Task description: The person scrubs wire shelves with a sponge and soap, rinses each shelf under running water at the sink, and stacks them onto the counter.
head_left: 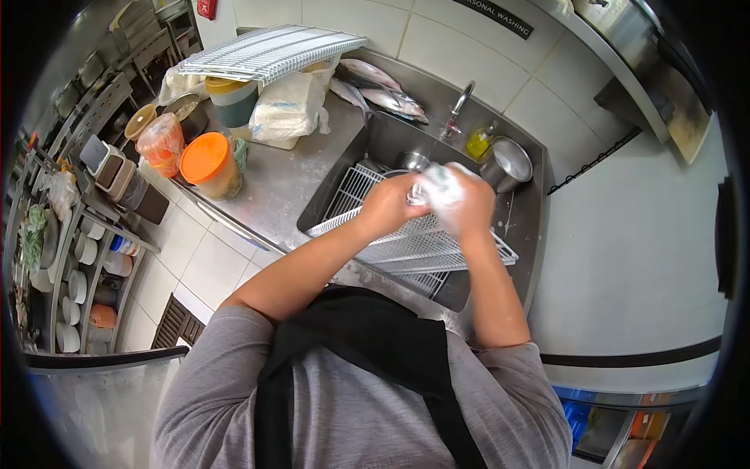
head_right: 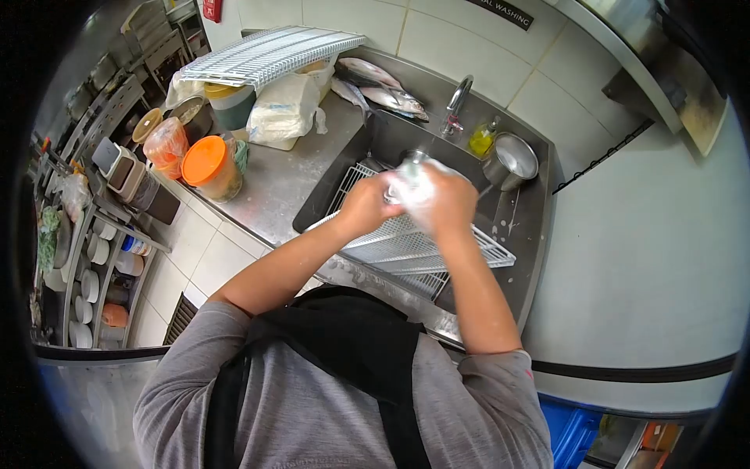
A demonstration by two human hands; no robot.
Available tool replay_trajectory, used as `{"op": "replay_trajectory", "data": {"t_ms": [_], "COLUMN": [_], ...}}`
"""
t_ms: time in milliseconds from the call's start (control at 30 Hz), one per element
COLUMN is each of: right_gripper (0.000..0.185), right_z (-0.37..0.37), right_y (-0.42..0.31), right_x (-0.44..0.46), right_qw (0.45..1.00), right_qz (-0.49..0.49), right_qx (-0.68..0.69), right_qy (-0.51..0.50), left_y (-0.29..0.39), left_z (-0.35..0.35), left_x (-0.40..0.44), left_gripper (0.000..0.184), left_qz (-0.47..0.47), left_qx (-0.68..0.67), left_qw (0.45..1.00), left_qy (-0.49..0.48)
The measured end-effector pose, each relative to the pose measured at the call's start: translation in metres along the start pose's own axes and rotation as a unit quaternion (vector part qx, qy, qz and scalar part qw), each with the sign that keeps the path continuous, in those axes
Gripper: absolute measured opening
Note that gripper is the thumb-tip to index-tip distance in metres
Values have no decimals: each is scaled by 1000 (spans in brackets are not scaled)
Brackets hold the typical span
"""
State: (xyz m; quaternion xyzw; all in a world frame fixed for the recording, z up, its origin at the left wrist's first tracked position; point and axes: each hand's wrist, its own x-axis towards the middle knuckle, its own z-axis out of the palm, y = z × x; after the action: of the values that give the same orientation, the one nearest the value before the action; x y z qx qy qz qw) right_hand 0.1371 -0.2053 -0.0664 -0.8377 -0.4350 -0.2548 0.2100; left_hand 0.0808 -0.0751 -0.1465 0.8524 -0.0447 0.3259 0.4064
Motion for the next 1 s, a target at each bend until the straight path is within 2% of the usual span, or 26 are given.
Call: {"op": "replay_trajectory", "data": {"t_ms": [67, 100, 133, 200, 267, 367, 400, 433, 500, 533, 600, 667, 700, 767, 800, 833, 867, 900, 933, 1000], "right_gripper": [37, 37, 37, 38, 39, 37, 32, 28, 27, 24, 21, 18, 18, 23, 23, 21, 20, 23, 23, 25], "right_z": [4, -1, -1, 1, 5, -29, -40, -57, -81, -86, -109, -130, -139, -154, -159, -163, -168, -166, -163, -157], "right_y": [28, 18, 10, 0, 19, 26, 28, 23, 33, 43, 50, 56, 55, 52, 54, 57, 63, 85, 92, 106], "right_x": [-13, -19, -24, -32, -32, -10, -2, 6, 18, 23, 31, 41, 47, 56, 55, 54, 53, 49, 45, 33], "right_qw": [997, 978, 978, 998, 997, 984, 980, 973, 967, 949, 954, 942, 942, 912, 912, 915, 918, 929, 929, 864], "right_qz": [-66, 173, 171, 34, 51, 68, 68, 124, 137, 113, 120, 60, 55, 98, 94, 81, 66, 22, 19, 212], "right_qx": [-5, 89, 84, 55, 54, 163, 176, 161, 162, 236, 195, 178, 178, 220, 220, 207, 195, 163, 166, 286], "right_qy": [-36, -80, -82, 22, 16, 10, 64, 106, 139, 175, 193, 277, 280, 332, 334, 337, 340, 330, 332, 355], "left_y": [4, 3, 3, -5, 1, 18, 20, 21, 1, -12, -38, -76, -91, -112, -115, -112, -111, -97, -104, -123], "left_z": [-3, -3, -3, 6, 6, -11, -17, -27, -39, -46, -59, -74, -77, -76, -68, -59, -51, -52, -54, -54], "left_x": [3, 3, 2, 3, 4, 22, 25, 25, 15, 8, -8, -29, -39, -59, -63, -63, -63, -61, -58, -48], "left_gripper": [39, 40, 41, 41, 39, 37, 36, 37, 37, 37, 36, 40, 40, 35, 35, 31, 28, 20, 20, 12], "left_qz": [-14, -25, -35, -27, 9, 34, 40, 19, 24, 28, 40, 24, 27, -67, -64, -161, -250, -265, -262, -347], "left_qx": [-9, -16, -24, -42, -20, -51, -75, -65, -35, -1, 32, 69, 71, -1, -1, -168, -329, -350, -349, -417], "left_qw": [1000, 1000, 999, 999, 999, 996, 995, 994, 995, 994, 996, 995, 995, 992, 992, 953, 869, 881, 881, 805], "left_qy": [12, 9, 3, -13, -38, -59, -59, -85, -93, -106, -71, -66, -61, 106, 110, 194, 271, 177, 180, 239]}}
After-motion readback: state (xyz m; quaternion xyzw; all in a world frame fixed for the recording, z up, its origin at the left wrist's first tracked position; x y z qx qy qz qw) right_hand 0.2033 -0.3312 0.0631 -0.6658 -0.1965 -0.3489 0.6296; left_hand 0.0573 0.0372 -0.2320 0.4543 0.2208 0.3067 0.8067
